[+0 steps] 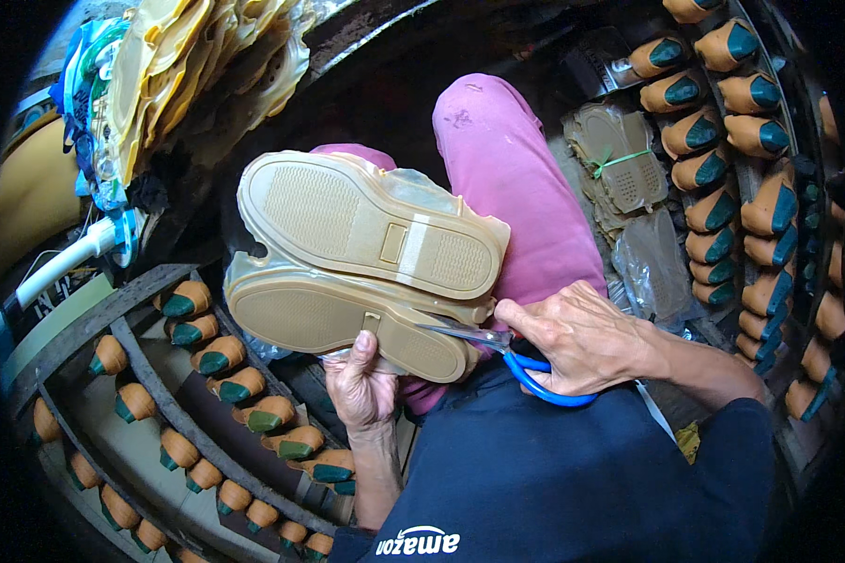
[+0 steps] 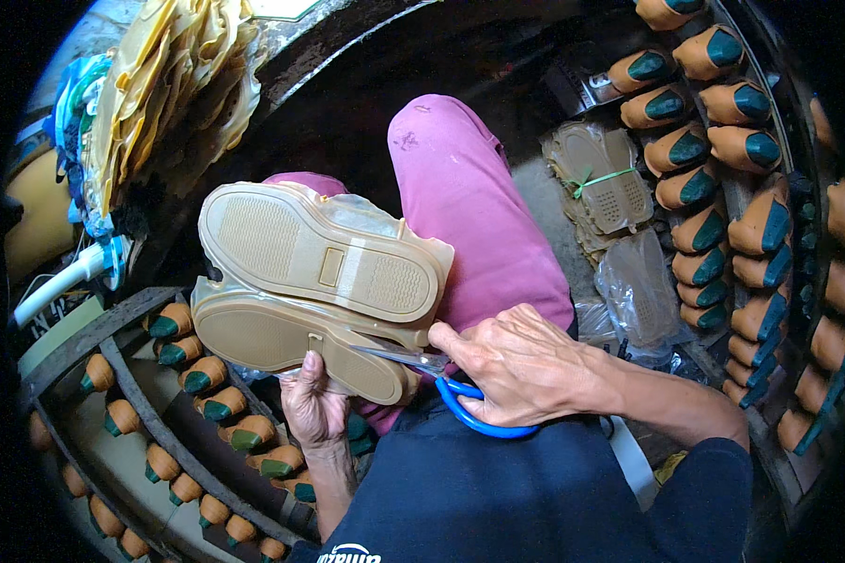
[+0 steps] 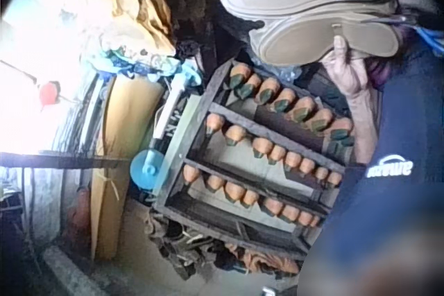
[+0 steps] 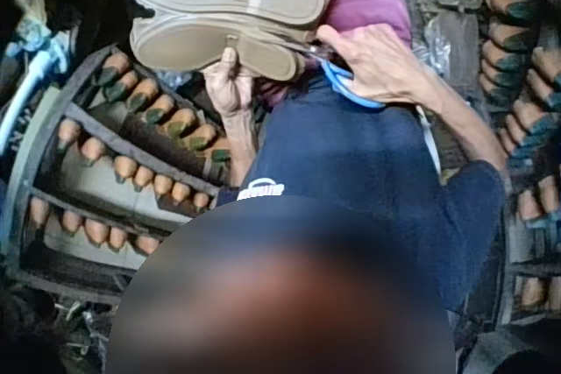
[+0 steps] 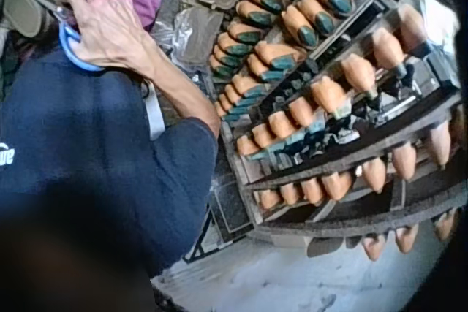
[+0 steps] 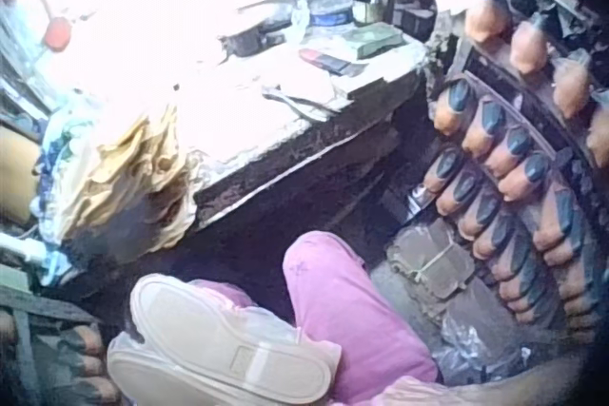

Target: The person unpacks beige shoe soles from a plastic bag, then uses scissors to trim excess material from the edges of the soles. The trimmed soles are placed on a nearby stack.

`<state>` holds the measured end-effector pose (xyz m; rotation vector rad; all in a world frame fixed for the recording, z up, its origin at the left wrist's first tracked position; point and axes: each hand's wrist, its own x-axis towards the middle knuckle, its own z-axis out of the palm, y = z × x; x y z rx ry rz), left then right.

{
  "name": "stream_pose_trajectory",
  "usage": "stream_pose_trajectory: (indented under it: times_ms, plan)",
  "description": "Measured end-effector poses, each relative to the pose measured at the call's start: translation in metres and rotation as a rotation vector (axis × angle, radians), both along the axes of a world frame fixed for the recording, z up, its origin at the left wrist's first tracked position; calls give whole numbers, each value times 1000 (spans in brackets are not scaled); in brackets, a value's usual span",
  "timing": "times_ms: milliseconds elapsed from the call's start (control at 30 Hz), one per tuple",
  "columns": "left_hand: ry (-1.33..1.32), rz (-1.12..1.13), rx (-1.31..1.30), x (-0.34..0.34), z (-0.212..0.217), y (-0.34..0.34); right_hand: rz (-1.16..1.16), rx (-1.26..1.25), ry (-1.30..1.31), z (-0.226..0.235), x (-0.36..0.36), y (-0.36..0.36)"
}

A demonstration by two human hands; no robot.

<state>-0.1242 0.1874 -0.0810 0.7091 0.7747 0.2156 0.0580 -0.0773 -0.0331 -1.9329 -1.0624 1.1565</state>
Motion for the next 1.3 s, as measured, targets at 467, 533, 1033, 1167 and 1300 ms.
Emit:
stream_pose_trajectory:
  times_ms: [467,533,1033,1167,1300]
  plan:
    - [25,29,-59,-18,11,-5,40,64,39,-15,-10,28]
    - [58,32,-66,-19,11,-4,24,69,53,-17,-13,31]
    - [27,94,-139,-17,9,-10,-21,79,46,-20,-20,32]
    - [22,94,-159,-20,6,-9,4,56,54,-25,-24,30]
    - [30,72,-126,-23,2,-7,5,117,27,-26,-21,29]
